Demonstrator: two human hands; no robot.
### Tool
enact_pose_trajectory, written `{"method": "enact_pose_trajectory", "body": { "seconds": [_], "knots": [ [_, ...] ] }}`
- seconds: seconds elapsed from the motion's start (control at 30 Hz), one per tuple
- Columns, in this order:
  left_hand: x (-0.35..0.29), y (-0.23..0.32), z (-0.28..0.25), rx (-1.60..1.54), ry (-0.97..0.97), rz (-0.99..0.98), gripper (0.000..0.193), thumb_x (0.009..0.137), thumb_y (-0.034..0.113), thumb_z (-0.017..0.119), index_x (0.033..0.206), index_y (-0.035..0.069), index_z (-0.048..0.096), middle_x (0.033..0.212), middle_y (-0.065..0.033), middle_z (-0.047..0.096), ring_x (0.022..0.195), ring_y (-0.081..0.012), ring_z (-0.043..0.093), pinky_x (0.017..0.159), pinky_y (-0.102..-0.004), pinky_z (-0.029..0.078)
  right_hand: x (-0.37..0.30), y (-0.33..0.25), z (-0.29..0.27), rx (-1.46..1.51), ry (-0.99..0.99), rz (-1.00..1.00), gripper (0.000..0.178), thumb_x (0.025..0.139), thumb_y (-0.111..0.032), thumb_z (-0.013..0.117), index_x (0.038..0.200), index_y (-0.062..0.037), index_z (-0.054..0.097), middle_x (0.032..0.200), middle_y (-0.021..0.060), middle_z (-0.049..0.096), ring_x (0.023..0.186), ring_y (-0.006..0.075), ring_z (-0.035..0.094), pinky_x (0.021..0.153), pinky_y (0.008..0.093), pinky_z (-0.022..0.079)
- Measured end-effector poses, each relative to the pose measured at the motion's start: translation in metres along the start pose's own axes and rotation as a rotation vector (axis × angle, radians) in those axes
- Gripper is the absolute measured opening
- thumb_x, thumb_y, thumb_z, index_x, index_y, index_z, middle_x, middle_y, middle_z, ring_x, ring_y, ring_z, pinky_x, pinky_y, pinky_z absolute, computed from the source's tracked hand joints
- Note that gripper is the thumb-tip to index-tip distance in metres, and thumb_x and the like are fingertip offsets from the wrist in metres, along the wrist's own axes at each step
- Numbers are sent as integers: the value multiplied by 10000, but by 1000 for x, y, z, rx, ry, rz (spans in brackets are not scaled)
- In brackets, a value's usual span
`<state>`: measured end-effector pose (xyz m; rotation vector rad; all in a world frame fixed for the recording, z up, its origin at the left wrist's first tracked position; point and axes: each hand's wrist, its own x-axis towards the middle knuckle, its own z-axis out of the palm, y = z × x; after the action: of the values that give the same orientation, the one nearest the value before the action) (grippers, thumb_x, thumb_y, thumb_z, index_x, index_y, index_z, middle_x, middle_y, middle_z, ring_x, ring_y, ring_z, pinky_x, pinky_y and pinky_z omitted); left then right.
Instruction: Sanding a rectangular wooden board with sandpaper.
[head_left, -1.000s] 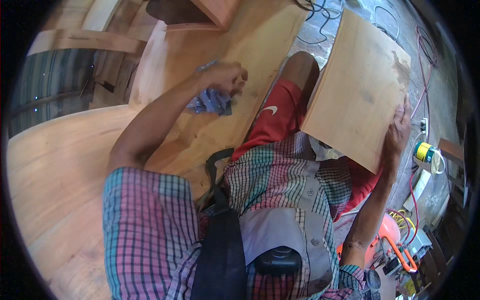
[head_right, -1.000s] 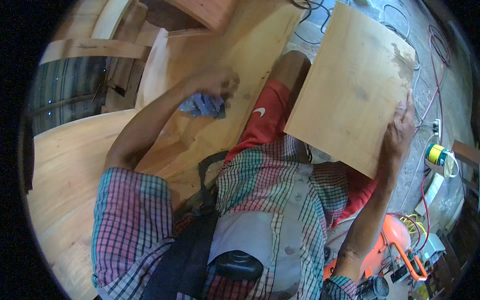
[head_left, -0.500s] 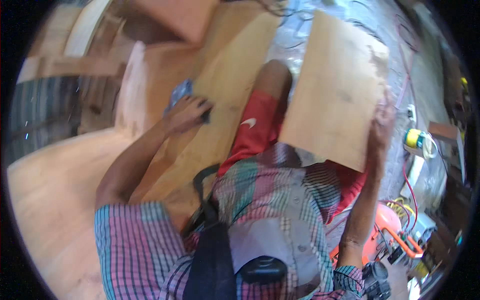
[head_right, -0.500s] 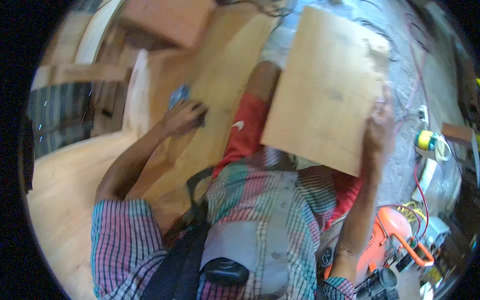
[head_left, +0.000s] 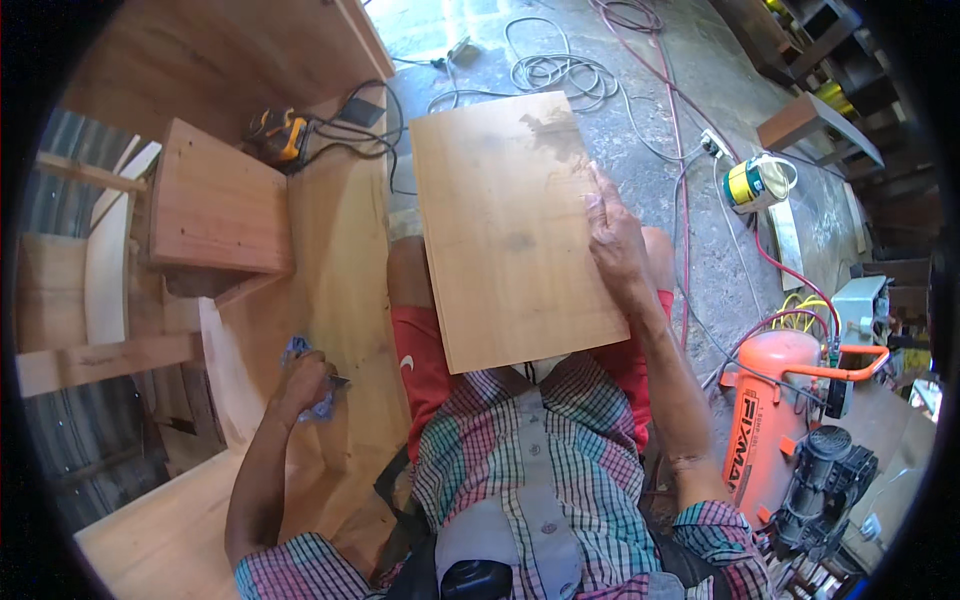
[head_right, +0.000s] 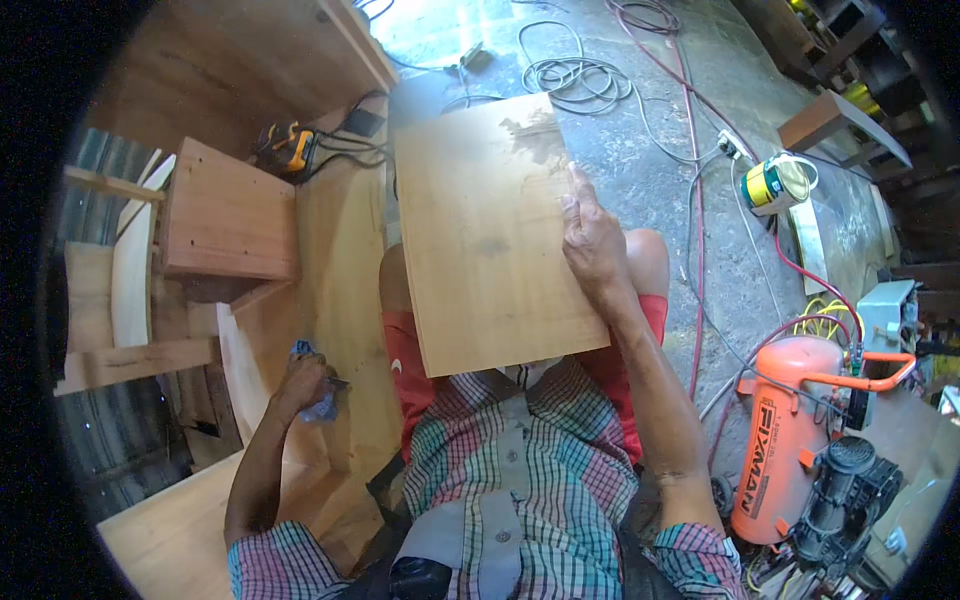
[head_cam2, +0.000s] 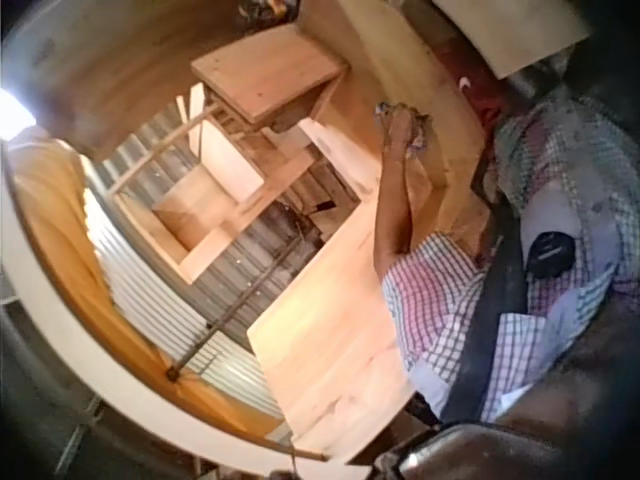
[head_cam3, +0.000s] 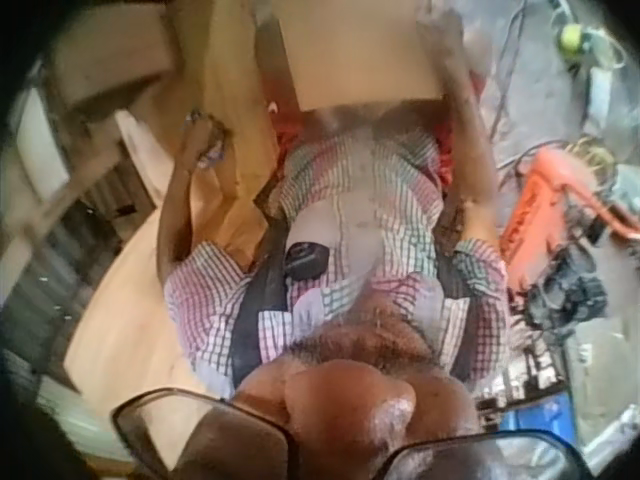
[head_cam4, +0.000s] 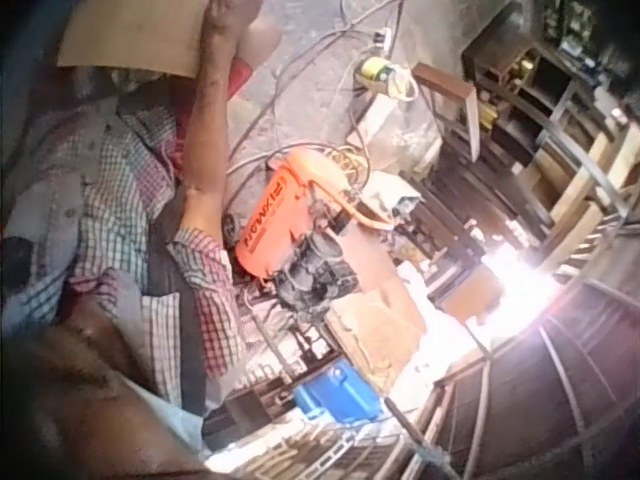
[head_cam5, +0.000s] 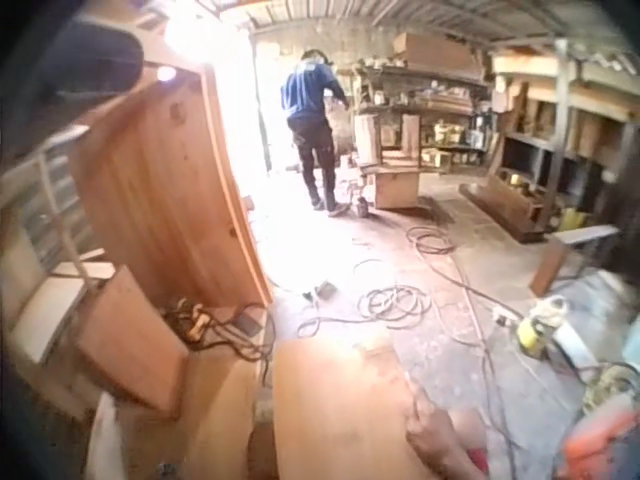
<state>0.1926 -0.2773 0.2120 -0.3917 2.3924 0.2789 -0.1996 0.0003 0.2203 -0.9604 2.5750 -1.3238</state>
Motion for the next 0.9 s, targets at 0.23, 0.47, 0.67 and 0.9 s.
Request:
{"method": "enact_pose_trajectory", "body": {
  "seconds": [0.23,0.47,0.67,0.9],
  "knots": [
    [35,-4,-52,-905,521,-2,249,851,154,624,1069,35,606,1009,-91,636,908,-214,645,791,-367,509,-1,8,-2,472,-105,168,400,1000,-258,427,1285,20,473,1033,173,645,945,212,584,840,324,455],
    [81,97,-80,-1640,617,-60,286,960,198,519,1188,29,482,1043,-88,602,865,-185,639,750,-322,538,4,29,2,342,-166,218,369,1013,-292,426,1168,19,549,977,75,634,895,113,533,810,269,450],
    [92,60,-44,-1901,555,-146,411,943,323,551,1258,70,479,1146,-91,580,1037,-234,582,859,-442,493,11,6,1,730,-150,380,371,1019,-293,417,1117,34,562,989,40,602,888,93,517,803,245,442],
    [73,-13,38,-2183,220,-405,291,933,365,553,1094,124,530,954,-73,621,783,-234,625,606,-415,532,11,5,2,696,-143,358,373,1021,-295,413,1106,30,574,964,31,607,868,94,527,778,252,455]
  ]
}}
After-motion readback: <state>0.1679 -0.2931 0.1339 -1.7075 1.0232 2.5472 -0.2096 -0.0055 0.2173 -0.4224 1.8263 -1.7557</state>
